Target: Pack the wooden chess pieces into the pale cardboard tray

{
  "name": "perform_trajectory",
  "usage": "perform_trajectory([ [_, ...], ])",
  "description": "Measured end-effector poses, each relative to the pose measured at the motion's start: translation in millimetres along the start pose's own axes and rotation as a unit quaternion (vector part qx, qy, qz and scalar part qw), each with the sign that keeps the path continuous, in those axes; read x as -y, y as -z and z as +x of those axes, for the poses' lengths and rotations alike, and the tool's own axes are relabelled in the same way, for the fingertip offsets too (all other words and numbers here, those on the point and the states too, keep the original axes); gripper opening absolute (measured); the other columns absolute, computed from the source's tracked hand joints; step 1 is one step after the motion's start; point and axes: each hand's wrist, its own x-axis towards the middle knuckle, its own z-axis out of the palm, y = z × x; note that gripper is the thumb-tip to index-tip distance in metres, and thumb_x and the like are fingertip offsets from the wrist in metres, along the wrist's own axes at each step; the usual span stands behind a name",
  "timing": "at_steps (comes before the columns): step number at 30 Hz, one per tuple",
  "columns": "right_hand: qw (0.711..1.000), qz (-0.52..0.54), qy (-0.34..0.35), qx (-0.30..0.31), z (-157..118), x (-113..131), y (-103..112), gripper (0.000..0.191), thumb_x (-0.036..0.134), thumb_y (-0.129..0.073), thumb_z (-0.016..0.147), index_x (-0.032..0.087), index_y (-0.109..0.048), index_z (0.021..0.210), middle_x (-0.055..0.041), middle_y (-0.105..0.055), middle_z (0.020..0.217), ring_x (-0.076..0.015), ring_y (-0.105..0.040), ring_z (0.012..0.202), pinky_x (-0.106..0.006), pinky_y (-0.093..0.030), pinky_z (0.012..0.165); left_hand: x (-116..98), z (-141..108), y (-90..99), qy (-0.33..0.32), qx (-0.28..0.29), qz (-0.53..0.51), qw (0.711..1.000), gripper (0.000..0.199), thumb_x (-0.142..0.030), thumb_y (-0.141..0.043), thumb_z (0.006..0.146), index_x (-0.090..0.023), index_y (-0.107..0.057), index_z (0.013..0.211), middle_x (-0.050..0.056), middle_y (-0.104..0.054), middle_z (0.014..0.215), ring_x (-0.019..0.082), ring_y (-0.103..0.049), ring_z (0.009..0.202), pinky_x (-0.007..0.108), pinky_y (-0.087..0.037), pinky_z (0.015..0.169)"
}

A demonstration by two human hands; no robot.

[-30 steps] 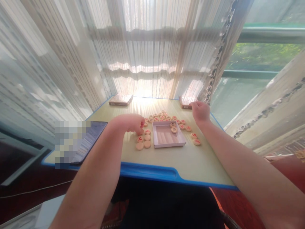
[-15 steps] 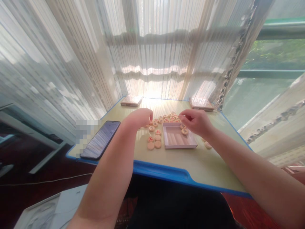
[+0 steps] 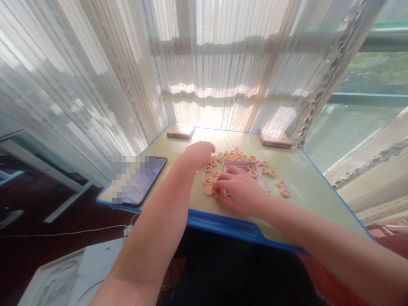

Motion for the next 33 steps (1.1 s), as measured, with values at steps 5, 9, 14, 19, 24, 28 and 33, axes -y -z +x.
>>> perform_trajectory([
  [5, 0.999, 0.006, -0.024, -0.021, 3, -4, -3, 0.016, 0.025, -0.056, 0.081, 0.023, -0.071, 0.087, -0.0033, -0.069, 0.084, -0.0204, -0.048, 0.081, -0.035, -0.038, 0.076, -2, -3, 3.7, -0.023, 0.024, -0.004, 0.999, 0.041, -0.015, -0.051, 0.076, -0.023, -0.064, 0.114, 0.005, -0.068, 0.108, 0.02, -0.063, 0.089, 0.028, -0.05, 0.076],
  [9, 0.999, 0.013, -0.021, -0.032, 4, -7, -5, 0.015, 0.027, -0.057, 0.082, 0.022, -0.071, 0.082, -0.0038, -0.07, 0.082, -0.0216, -0.05, 0.082, -0.035, -0.039, 0.077, -3, -2, 4.2, -0.019, 0.016, -0.006, 1.0, 0.04, -0.014, -0.052, 0.074, -0.021, -0.065, 0.112, 0.006, -0.068, 0.107, 0.021, -0.062, 0.091, 0.03, -0.05, 0.076],
  [14, 0.995, 0.02, -0.084, -0.054, 6, -8, -4, 0.032, 0.029, -0.05, 0.087, 0.024, -0.065, 0.115, -0.0064, -0.068, 0.083, -0.0227, -0.055, 0.085, -0.035, -0.041, 0.077, -2, 3, -0.3, -0.019, 0.023, -0.006, 1.0, 0.038, -0.017, -0.054, 0.075, -0.02, -0.065, 0.111, 0.007, -0.068, 0.106, 0.021, -0.062, 0.091, 0.031, -0.05, 0.08],
  [19, 0.995, -0.004, -0.061, -0.081, 7, -11, -5, 0.027, 0.026, -0.047, 0.09, 0.022, -0.071, 0.101, -0.0059, -0.07, 0.088, -0.0232, -0.054, 0.091, -0.036, -0.04, 0.083, -3, 4, -0.8, -0.029, 0.032, 0.003, 0.999, 0.038, -0.017, -0.054, 0.075, -0.02, -0.066, 0.111, 0.009, -0.068, 0.106, 0.022, -0.062, 0.091, 0.032, -0.05, 0.081],
  [24, 0.993, -0.024, -0.048, -0.105, 9, -16, -6, 0.024, 0.023, -0.05, 0.088, 0.023, -0.073, 0.089, -0.0038, -0.072, 0.09, -0.0218, -0.053, 0.088, -0.034, -0.04, 0.081, -10, 1, 1.4, -0.021, 0.028, 0.003, 0.999, 0.033, -0.02, -0.058, 0.074, -0.019, -0.068, 0.105, 0.009, -0.069, 0.103, 0.024, -0.062, 0.092, 0.034, -0.05, 0.081],
  [28, 0.997, -0.015, -0.014, -0.068, 11, -19, -9, 0.021, 0.023, -0.052, 0.086, 0.022, -0.073, 0.088, -0.0038, -0.073, 0.09, -0.0218, -0.053, 0.088, -0.036, -0.04, 0.083, -14, 2, 0.2, 0.007, 0.021, 0.002, 1.0, 0.03, -0.024, -0.059, 0.074, -0.018, -0.067, 0.102, 0.009, -0.068, 0.105, 0.024, -0.062, 0.094, 0.035, -0.051, 0.082],
  [33, 0.998, 0.005, -0.027, -0.062, 13, -17, -9, 0.023, 0.023, -0.051, 0.086, 0.021, -0.073, 0.084, -0.004, -0.072, 0.087, -0.0228, -0.054, 0.089, -0.037, -0.041, 0.085, -14, 6, -3.2, 0.021, 0.001, 0.005, 1.0, 0.033, -0.025, -0.061, 0.072, -0.016, -0.066, 0.103, 0.01, -0.067, 0.105, 0.023, -0.062, 0.094, 0.032, -0.05, 0.083],
])
